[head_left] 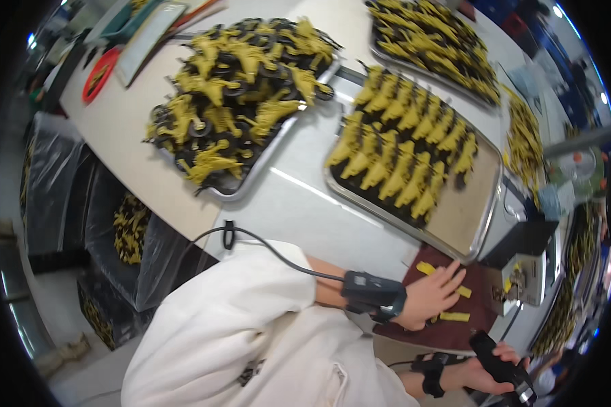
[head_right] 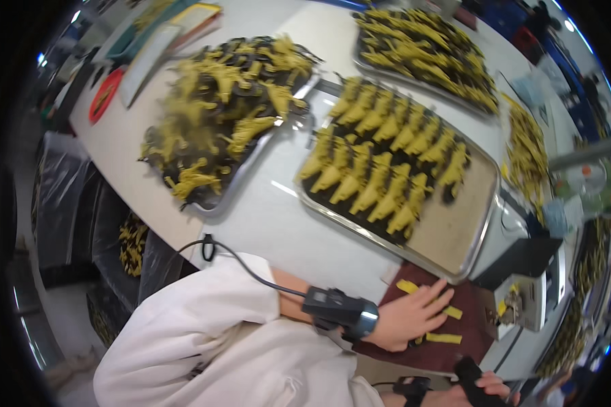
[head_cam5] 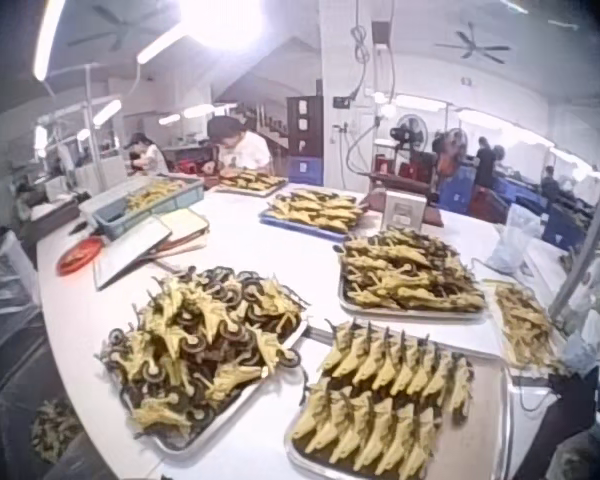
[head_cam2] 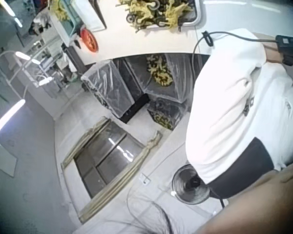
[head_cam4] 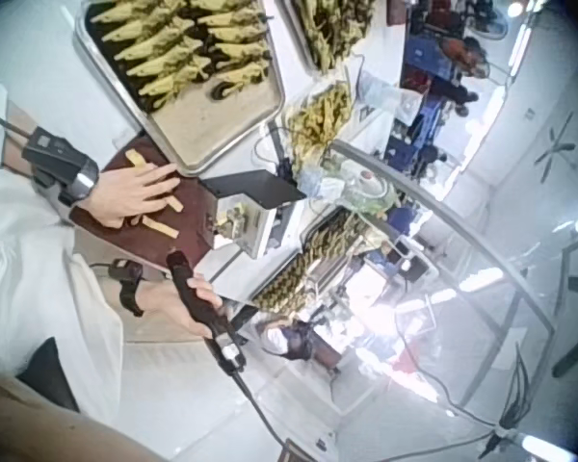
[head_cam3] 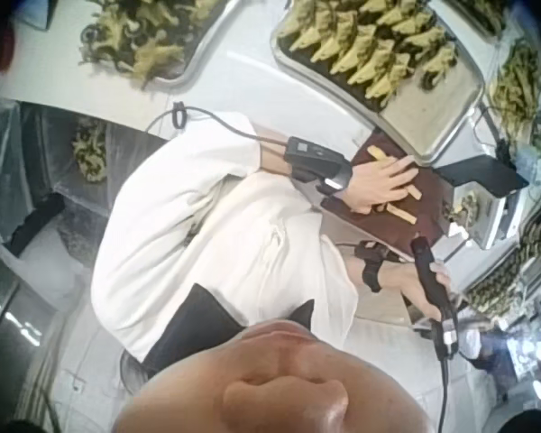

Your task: Assembling small yellow toy motorcycles using an electric screwdriver at a workstation.

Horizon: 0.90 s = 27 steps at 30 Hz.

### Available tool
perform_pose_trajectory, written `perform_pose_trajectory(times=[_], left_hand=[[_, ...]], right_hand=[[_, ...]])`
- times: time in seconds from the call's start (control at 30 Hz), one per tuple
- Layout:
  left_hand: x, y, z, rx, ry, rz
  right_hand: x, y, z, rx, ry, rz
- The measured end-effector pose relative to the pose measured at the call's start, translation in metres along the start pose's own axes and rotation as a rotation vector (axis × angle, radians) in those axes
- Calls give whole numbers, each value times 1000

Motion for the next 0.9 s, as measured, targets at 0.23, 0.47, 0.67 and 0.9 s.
perform_pose_trajectory(times=[0.23,0.47,0.67,0.9], left_hand=[[-15,157,-54,-415,-58,-180],[129,241,-250,-595,1009,779],[115,239,-212,-636,1023,869],[132,213,-254,-602,928,806]], right_hand=[[-68,16,16,-46,-233,-68],[-67,6,16,6,-195,-115],[-66,7,7,30,-156,-135],[-66,19,8,-81,-135,-192]])
Point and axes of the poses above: each hand's wrist, its own z-axis towards the middle knuckle, its own y-axis out of the back of the hand, x = y × z, the point moved 4 cm from there along z, towards the middle knuckle, and after that the axes turned 4 degrees about z, right-handed, at the moved point
